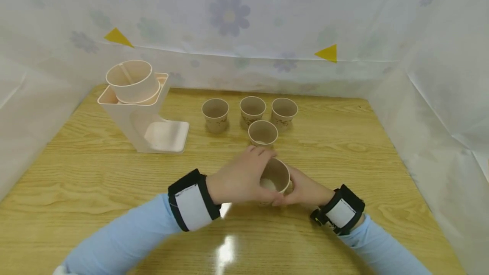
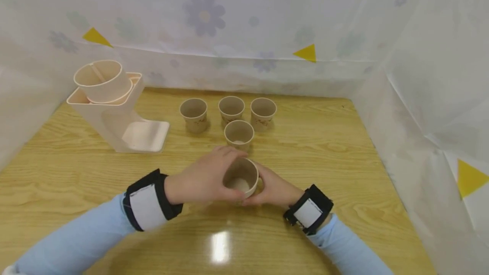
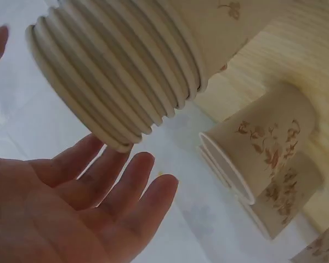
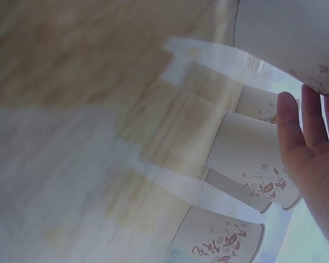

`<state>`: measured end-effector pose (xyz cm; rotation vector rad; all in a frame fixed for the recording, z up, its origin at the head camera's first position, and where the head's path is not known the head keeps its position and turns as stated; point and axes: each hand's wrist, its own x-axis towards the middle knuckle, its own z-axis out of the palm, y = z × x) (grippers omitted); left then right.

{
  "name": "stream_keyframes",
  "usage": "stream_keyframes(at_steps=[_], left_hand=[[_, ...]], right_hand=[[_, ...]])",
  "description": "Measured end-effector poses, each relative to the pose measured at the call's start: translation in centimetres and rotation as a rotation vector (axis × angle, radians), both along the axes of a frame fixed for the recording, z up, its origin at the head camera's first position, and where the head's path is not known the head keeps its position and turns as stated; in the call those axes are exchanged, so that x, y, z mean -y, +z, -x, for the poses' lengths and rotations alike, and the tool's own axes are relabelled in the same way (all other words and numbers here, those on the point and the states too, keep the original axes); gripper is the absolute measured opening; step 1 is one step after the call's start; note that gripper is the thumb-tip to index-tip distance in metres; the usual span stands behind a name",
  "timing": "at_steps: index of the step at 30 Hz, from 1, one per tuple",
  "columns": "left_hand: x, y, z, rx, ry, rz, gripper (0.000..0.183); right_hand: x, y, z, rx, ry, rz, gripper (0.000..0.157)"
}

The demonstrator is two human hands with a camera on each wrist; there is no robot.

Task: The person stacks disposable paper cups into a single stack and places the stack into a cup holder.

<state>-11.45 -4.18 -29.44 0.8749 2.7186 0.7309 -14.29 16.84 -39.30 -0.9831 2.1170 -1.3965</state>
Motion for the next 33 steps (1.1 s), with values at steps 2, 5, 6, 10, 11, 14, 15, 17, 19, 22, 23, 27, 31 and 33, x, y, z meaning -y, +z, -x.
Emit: stream_keyframes(at_steps=[2,5,6,10,11,14,15,17,19,22,23,27,31,33], left_hand=[[0.2,0.1,0.8,0.033,0.05,-0.008,0.078],[0.4,0.1,2.5,0.043,0.151,-0.054,0.072],[0.5,0.0,3.2,0.037,0.185,-0.058,0.07],[0.3,-0.7,5.9,-0.002,0.292,-0.016,0.07],[0.2,-0.9,6.4,-0.009,0.311,0.005,0.07],[-0.1,-1.7,7.5,-0.019,0.344,0.041,0.072],[-0.2,-1.9,7.7,-0.022,0.351,0.052,0.074],[-0.4,-2.3,8.1,-0.032,0.358,0.073,0.075],[-0.7,-2.6,8.3,-0.034,0.36,0.089,0.075],[-1.0,-3.1,8.6,-0.043,0.356,0.112,0.075],[-1.1,-3.2,8.7,-0.043,0.355,0.117,0.076],[-1.4,-3.7,9.0,-0.045,0.359,0.132,0.077],[-1.6,-3.9,9.2,-0.043,0.371,0.129,0.077],[-1.6,-3.9,9.3,-0.039,0.376,0.108,0.075]], right_hand=[[0.0,-0.1,0.0,-0.006,0.0,-0.002,0.072],[0.0,0.0,0.0,-0.02,-0.007,0.001,0.074],[0.0,-0.1,0.0,-0.023,-0.009,0.004,0.075],[0.0,0.0,0.0,-0.024,-0.03,0.011,0.077],[0.0,-0.1,0.0,-0.025,-0.035,0.011,0.077],[-0.1,0.0,0.0,-0.028,-0.049,0.005,0.077],[-0.1,0.0,0.0,-0.039,-0.055,-0.005,0.077],[-0.2,0.1,0.1,-0.054,-0.066,-0.015,0.077],[-0.4,0.3,0.2,-0.069,-0.083,-0.029,0.077],[-0.8,0.5,0.5,-0.08,-0.095,-0.037,0.079],[-1.0,0.5,0.6,-0.078,-0.094,-0.035,0.079],[-1.2,0.4,0.7,-0.065,-0.081,-0.028,0.079],[-1.2,0.4,0.7,-0.057,-0.087,-0.021,0.08],[-1.1,0.4,0.6,-0.054,-0.09,-0.019,0.08]])
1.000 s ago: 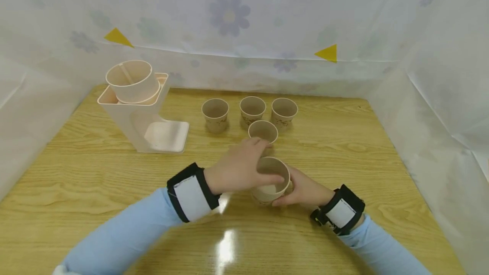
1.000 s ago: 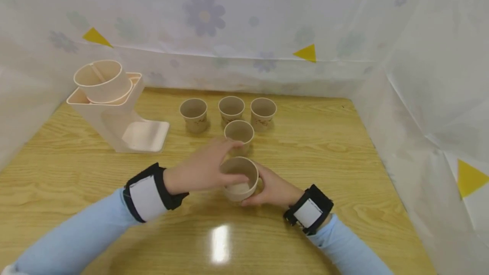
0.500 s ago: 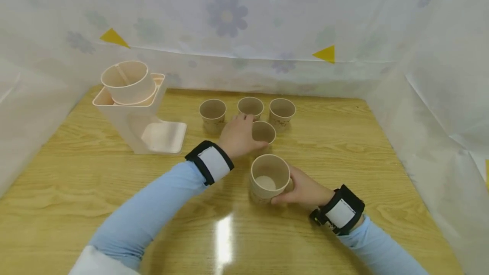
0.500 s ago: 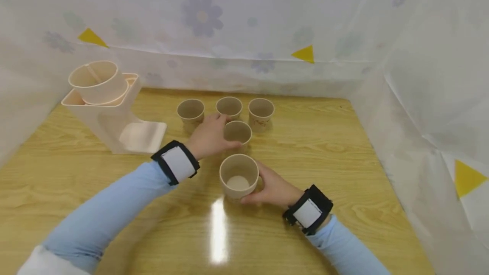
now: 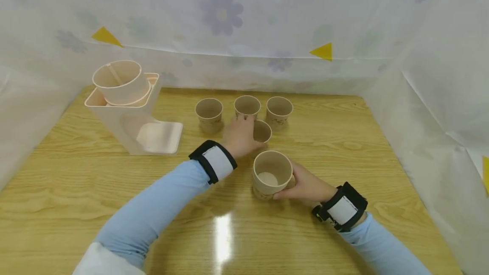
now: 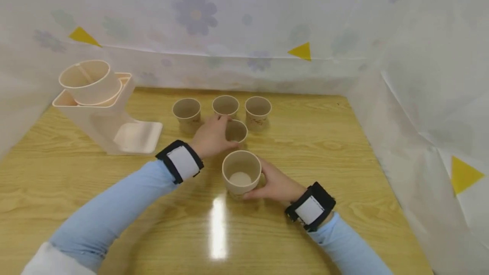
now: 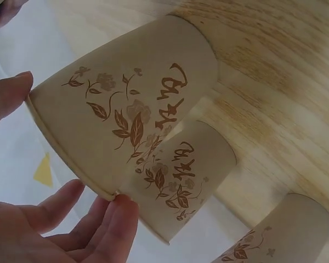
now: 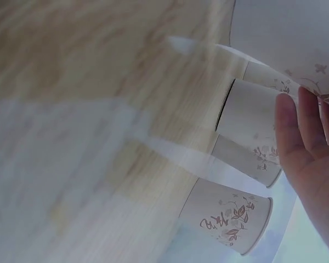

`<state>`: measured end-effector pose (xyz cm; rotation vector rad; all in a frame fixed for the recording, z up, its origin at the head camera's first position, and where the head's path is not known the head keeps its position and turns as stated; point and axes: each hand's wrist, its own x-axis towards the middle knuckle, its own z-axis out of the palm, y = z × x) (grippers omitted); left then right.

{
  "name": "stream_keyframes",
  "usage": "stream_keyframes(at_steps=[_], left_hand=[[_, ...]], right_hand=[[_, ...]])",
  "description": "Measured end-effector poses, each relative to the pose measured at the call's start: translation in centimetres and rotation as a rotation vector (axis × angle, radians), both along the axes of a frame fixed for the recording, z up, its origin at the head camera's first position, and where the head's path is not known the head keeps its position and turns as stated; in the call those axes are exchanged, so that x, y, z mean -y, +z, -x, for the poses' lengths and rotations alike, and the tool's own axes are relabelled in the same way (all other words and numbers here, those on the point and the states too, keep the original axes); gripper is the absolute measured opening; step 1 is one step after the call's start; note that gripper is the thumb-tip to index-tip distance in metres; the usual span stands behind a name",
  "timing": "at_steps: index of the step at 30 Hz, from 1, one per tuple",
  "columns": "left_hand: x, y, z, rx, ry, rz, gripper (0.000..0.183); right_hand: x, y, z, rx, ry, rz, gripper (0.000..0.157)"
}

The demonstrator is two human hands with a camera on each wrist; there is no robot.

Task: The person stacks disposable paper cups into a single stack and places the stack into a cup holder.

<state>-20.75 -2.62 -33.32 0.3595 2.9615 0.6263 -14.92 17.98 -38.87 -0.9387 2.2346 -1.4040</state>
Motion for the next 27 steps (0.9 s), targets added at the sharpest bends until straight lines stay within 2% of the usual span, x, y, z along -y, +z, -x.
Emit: stream_keyframes(at_steps=[4,7,10,13,17,21,24,27], left_hand=[[0.7,0.3,0.1,0.018,0.017,-0.083,0.075],[1.5,1.0,-0.2,0.029,0.03,-0.145,0.075],[2.4,2.6,-0.9,0.029,0.034,-0.184,0.078],[3.2,4.8,-2.0,0.004,0.026,-0.229,0.081],[3.7,7.9,-3.7,-0.05,-0.022,-0.297,0.08],[3.5,10.3,-5.6,-0.101,-0.086,-0.348,0.076],[3.0,11.2,-7.0,-0.155,-0.17,-0.357,0.076],[2.3,11.0,-8.0,-0.179,-0.262,-0.341,0.076]], right_hand=[[0.1,0.1,-0.1,-0.001,0.0,0.002,0.08],[0.1,0.2,-0.1,-0.004,-0.004,0.001,0.079],[0.0,0.2,-0.1,0.003,-0.006,0.002,0.079],[0.0,0.2,-0.1,0.01,-0.008,0.001,0.079],[0.0,0.1,-0.1,0.013,-0.014,-0.004,0.08],[-0.1,0.1,0.0,0.011,-0.013,-0.008,0.079],[-0.1,0.1,0.0,-0.002,0.003,0.001,0.078],[-0.1,0.0,0.0,0.011,0.023,0.006,0.076]])
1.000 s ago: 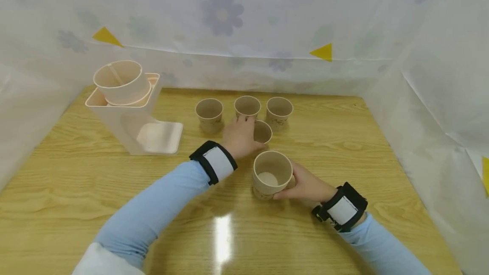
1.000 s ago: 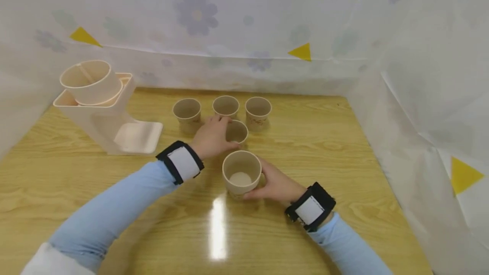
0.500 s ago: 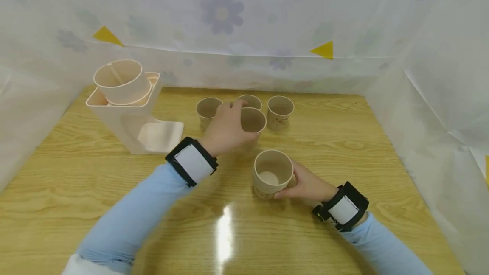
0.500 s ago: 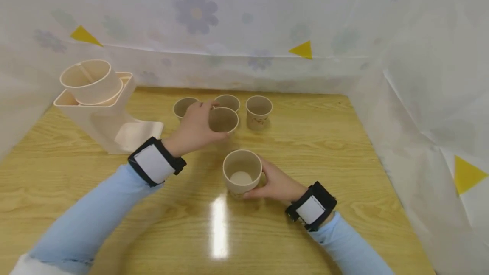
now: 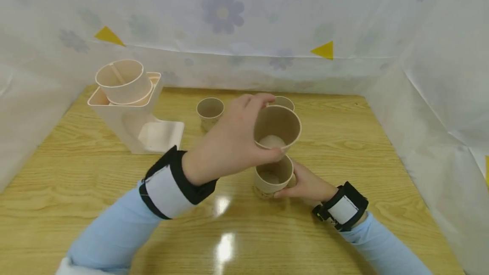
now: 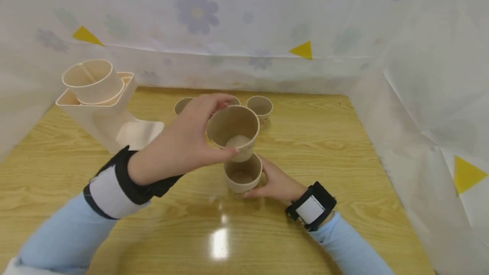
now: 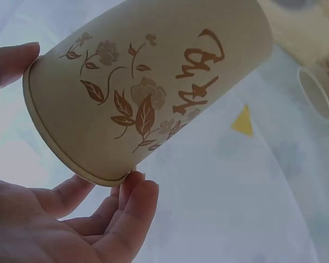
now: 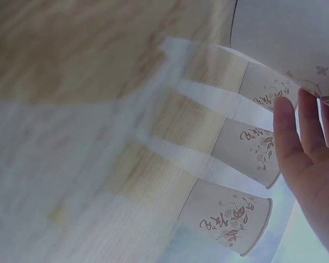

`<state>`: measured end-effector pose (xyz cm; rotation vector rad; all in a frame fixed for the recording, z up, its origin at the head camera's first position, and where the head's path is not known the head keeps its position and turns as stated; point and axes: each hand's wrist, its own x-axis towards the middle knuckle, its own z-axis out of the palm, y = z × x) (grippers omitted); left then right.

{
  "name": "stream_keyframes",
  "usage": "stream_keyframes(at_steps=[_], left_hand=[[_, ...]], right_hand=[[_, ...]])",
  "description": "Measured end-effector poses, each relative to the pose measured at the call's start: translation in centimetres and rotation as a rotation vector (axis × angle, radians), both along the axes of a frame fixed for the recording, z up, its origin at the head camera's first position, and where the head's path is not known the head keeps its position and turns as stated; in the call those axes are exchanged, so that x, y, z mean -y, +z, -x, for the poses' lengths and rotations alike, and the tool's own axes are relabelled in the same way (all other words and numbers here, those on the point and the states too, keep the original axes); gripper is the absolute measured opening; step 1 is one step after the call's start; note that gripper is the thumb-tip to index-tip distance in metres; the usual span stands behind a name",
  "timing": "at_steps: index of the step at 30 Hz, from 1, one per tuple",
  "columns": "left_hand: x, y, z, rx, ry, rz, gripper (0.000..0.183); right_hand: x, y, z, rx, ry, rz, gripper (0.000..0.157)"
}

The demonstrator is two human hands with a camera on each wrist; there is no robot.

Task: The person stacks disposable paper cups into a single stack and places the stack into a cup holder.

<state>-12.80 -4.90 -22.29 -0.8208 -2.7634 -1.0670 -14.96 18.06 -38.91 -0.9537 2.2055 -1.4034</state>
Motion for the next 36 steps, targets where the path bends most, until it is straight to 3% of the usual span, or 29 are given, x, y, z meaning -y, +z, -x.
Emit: stream_keyframes(at_steps=[8,17,31,36], left_hand=[[-1.4,-2.8,-0.8,0.146,-0.061,0.094,0.076],[-1.9,-5.6,-0.7,0.11,-0.1,0.153,0.076],[-1.8,-7.0,-0.2,0.139,-0.104,0.19,0.078],[-1.2,-6.8,0.8,0.22,-0.085,0.23,0.087]], right_hand=[[0.2,-0.2,0.0,0.027,-0.03,0.012,0.079],[0.3,-0.2,0.0,0.017,-0.034,0.001,0.078],[0.3,-0.1,0.1,-0.005,-0.013,-0.01,0.075],[0.3,-0.1,0.1,-0.007,-0.019,-0.016,0.076]])
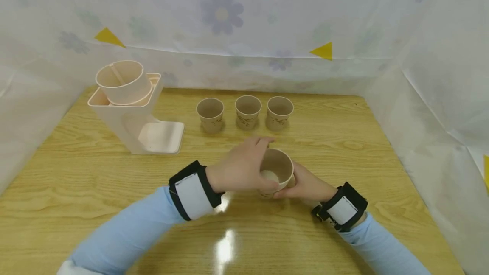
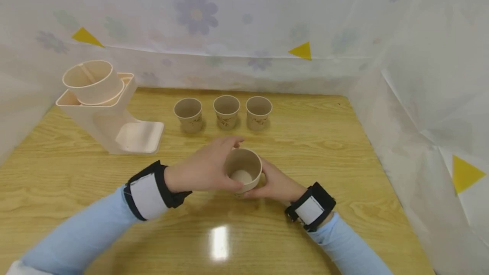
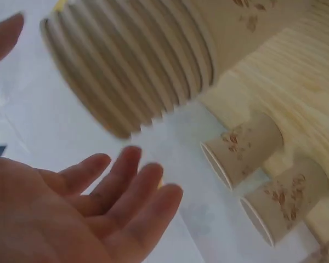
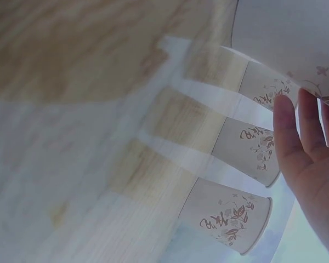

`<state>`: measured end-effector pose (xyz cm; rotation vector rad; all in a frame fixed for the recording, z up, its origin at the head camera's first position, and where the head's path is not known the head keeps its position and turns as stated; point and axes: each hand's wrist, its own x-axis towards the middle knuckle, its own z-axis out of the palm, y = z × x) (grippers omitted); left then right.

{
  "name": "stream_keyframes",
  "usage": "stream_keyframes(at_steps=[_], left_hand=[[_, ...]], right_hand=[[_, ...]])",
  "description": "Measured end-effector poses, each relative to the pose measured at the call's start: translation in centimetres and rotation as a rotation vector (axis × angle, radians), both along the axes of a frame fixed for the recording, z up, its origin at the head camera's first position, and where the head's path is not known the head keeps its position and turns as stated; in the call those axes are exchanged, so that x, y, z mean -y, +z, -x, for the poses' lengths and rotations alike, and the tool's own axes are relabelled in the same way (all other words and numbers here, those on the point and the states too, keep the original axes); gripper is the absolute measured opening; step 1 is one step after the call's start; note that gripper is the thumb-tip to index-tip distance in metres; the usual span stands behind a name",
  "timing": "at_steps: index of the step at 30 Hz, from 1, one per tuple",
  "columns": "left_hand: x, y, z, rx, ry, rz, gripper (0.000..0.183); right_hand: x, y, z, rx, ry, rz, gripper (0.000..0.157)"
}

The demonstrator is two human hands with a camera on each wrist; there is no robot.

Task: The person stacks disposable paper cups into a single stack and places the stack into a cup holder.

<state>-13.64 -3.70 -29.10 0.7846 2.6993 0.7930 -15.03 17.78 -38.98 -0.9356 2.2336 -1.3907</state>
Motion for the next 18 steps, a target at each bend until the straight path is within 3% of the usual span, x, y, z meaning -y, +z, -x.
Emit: stream_keyframes(at_steps=[2,5,7,10,14,18], left_hand=[[0.5,0.3,1.1,-0.004,0.07,0.037,0.09],[1.8,0.7,3.5,-0.07,0.23,0.1,0.091],[2.9,0.3,5.4,-0.099,0.337,0.116,0.089],[4.5,-0.9,8.0,-0.069,0.447,0.129,0.088],[5.9,-2.6,10.2,-0.023,0.524,0.175,0.084],[6.5,-3.5,11.1,-0.011,0.571,0.218,0.081]], right_hand=[[0.0,-0.1,0.0,-0.004,-0.003,0.003,0.077],[0.0,-0.1,0.1,-0.007,-0.007,0.013,0.079],[0.0,-0.2,0.1,-0.009,-0.012,0.02,0.08],[0.0,-0.2,0.1,-0.006,-0.018,0.021,0.081],[0.0,-0.3,0.0,-0.008,-0.018,0.02,0.081],[0.1,-0.3,0.0,-0.017,-0.008,0.028,0.081]])
